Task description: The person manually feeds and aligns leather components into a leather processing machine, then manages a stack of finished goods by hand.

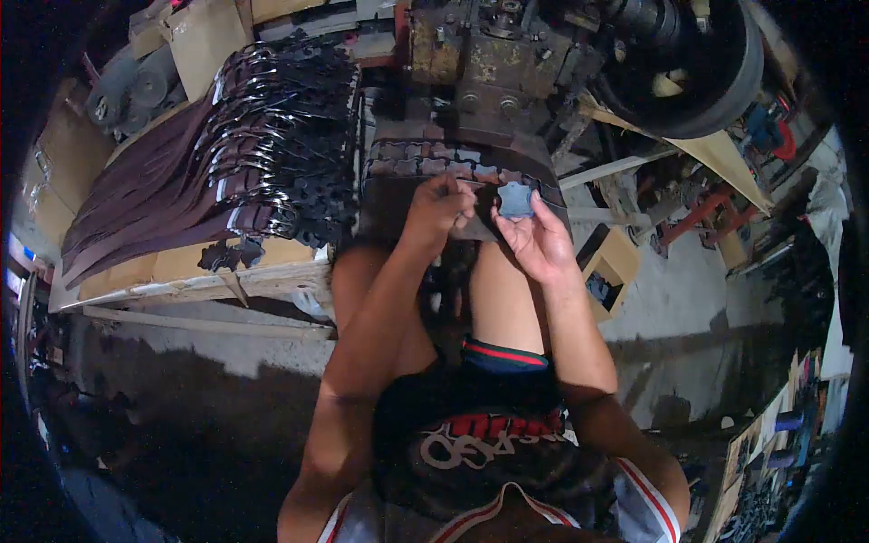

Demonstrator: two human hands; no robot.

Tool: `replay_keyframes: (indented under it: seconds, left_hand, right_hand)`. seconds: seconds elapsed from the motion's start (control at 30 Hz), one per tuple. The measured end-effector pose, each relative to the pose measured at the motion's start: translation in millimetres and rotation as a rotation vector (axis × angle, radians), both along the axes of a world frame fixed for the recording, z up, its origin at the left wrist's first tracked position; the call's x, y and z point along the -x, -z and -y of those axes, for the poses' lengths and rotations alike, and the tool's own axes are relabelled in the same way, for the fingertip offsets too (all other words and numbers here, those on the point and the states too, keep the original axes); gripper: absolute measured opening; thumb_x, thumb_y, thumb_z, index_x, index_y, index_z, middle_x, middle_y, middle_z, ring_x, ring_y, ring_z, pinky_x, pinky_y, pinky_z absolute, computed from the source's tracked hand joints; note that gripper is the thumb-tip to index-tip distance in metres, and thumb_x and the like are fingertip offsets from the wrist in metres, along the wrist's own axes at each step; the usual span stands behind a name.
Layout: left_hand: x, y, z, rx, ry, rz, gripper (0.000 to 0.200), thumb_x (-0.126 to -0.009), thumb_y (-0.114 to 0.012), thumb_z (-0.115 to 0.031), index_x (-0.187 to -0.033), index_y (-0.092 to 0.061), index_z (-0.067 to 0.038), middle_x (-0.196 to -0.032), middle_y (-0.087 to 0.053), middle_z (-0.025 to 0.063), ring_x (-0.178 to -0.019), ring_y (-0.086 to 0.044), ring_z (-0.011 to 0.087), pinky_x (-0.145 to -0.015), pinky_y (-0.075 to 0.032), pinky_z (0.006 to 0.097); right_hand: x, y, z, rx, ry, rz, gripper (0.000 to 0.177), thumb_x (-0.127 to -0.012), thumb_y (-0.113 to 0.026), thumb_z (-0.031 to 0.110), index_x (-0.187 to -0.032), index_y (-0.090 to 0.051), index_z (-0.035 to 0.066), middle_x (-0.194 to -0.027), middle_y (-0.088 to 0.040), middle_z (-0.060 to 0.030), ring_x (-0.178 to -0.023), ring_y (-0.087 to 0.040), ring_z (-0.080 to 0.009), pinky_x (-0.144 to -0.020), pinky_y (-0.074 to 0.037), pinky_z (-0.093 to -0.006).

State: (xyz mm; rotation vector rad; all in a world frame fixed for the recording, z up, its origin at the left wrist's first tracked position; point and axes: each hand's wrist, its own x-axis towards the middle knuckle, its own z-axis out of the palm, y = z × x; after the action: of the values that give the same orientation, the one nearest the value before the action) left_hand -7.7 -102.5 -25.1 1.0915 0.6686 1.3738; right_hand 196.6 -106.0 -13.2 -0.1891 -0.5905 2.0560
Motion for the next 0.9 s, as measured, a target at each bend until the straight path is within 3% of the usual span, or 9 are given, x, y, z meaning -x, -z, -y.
replay_keyframes:
  seconds: [0.07,0.13,0.2,0.3,0.33,0.53,0.67,0.77,0.9]
  left_hand:
    - [-3,3,1,-0.105,0.050,0.105,0.010,-0.082,-0.061,-0.004,-0.091,-0.057,-0.004,-0.097,-0.061,0.0118,-0.073,-0.061,0.0207,-0.068,-0.050,0.0289]
    - [-10,-13,10,-0.305,-0.066,-0.072,0.015,-0.082,-0.062,-0.004,-0.097,-0.060,-0.004,-0.100,-0.060,0.0126,-0.080,-0.061,0.0234,-0.073,-0.049,0.0305]
    - [-20,-31,21,-0.587,-0.342,-0.541,0.023,-0.082,-0.062,-0.005,-0.105,-0.062,-0.004,-0.102,-0.059,0.0137,-0.089,-0.061,0.0273,-0.079,-0.049,0.0336]
    - [-29,-31,29,-0.788,-0.483,-0.638,0.034,-0.080,-0.066,-0.005,-0.114,-0.061,-0.003,-0.106,-0.056,0.0146,-0.098,-0.058,0.0287,-0.085,-0.047,0.0367]
    - [-29,-34,31,-0.767,-0.478,-0.644,0.034,-0.077,-0.066,-0.005,-0.112,-0.062,-0.003,-0.104,-0.058,0.0146,-0.100,-0.060,0.0338,-0.087,-0.049,0.0393]
    - [-28,-35,32,-0.835,-0.477,-0.638,0.019,-0.076,-0.067,-0.001,-0.092,-0.058,-0.001,-0.093,-0.061,0.0123,-0.095,-0.063,0.0304,-0.083,-0.050,0.0390]
    - [-18,-30,36,-0.494,-0.391,-0.528,0.012,-0.078,-0.063,0.002,-0.085,-0.055,-0.004,-0.097,-0.066,0.0080,-0.093,-0.065,0.0209,-0.070,-0.052,0.0329]
    - [-7,-37,36,0.167,-0.042,-0.001,0.022,-0.080,-0.066,-0.006,-0.100,-0.057,-0.009,-0.102,-0.065,0.0100,-0.088,-0.065,0.0283,-0.077,-0.051,0.0375]
    - [-30,-33,35,0.182,0.271,0.017,0.026,-0.083,-0.060,-0.010,-0.109,-0.055,-0.010,-0.105,-0.065,0.0113,-0.090,-0.066,0.0283,-0.071,-0.052,0.0366]
  right_hand:
    - [1,1,3,-0.021,0.006,0.031,0.037,-0.099,-0.051,0.027,-0.124,-0.051,0.001,-0.119,-0.060,-0.0170,-0.106,-0.062,-0.0313,-0.094,-0.054,-0.0416]
    - [3,2,6,-0.045,0.023,0.084,0.036,-0.099,-0.050,0.027,-0.124,-0.051,0.001,-0.119,-0.060,-0.0167,-0.106,-0.062,-0.0297,-0.095,-0.052,-0.0420]
    - [5,5,6,-0.034,0.034,0.084,0.036,-0.100,-0.049,0.027,-0.124,-0.051,0.001,-0.119,-0.060,-0.0162,-0.106,-0.062,-0.0282,-0.096,-0.052,-0.0416]
    - [8,5,10,-0.055,0.076,0.107,0.035,-0.100,-0.048,0.026,-0.124,-0.051,0.001,-0.119,-0.060,-0.0156,-0.106,-0.062,-0.0264,-0.096,-0.051,-0.0408]
    - [8,4,11,-0.068,0.094,0.119,0.035,-0.100,-0.048,0.026,-0.124,-0.051,0.001,-0.119,-0.060,-0.0154,-0.106,-0.061,-0.0258,-0.096,-0.051,-0.0405]
    - [4,12,13,-0.036,0.079,0.075,0.036,-0.099,-0.051,0.026,-0.124,-0.051,0.000,-0.122,-0.059,-0.0150,-0.110,-0.059,-0.0266,-0.101,-0.047,-0.0426]
    - [-38,12,46,0.046,0.082,0.033,0.041,-0.097,-0.054,0.027,-0.127,-0.049,0.000,-0.129,-0.056,-0.0164,-0.119,-0.054,-0.0309,-0.109,-0.039,-0.0452]
    - [-119,50,96,0.163,0.013,-0.101,0.043,-0.095,-0.056,0.032,-0.125,-0.050,0.002,-0.118,-0.058,-0.0162,-0.108,-0.056,-0.0311,-0.101,-0.044,-0.0410]
    - [-217,166,206,0.690,0.465,0.161,0.039,-0.095,-0.056,0.035,-0.116,-0.053,0.003,-0.106,-0.060,-0.0157,-0.097,-0.058,-0.0298,-0.089,-0.050,-0.0438]
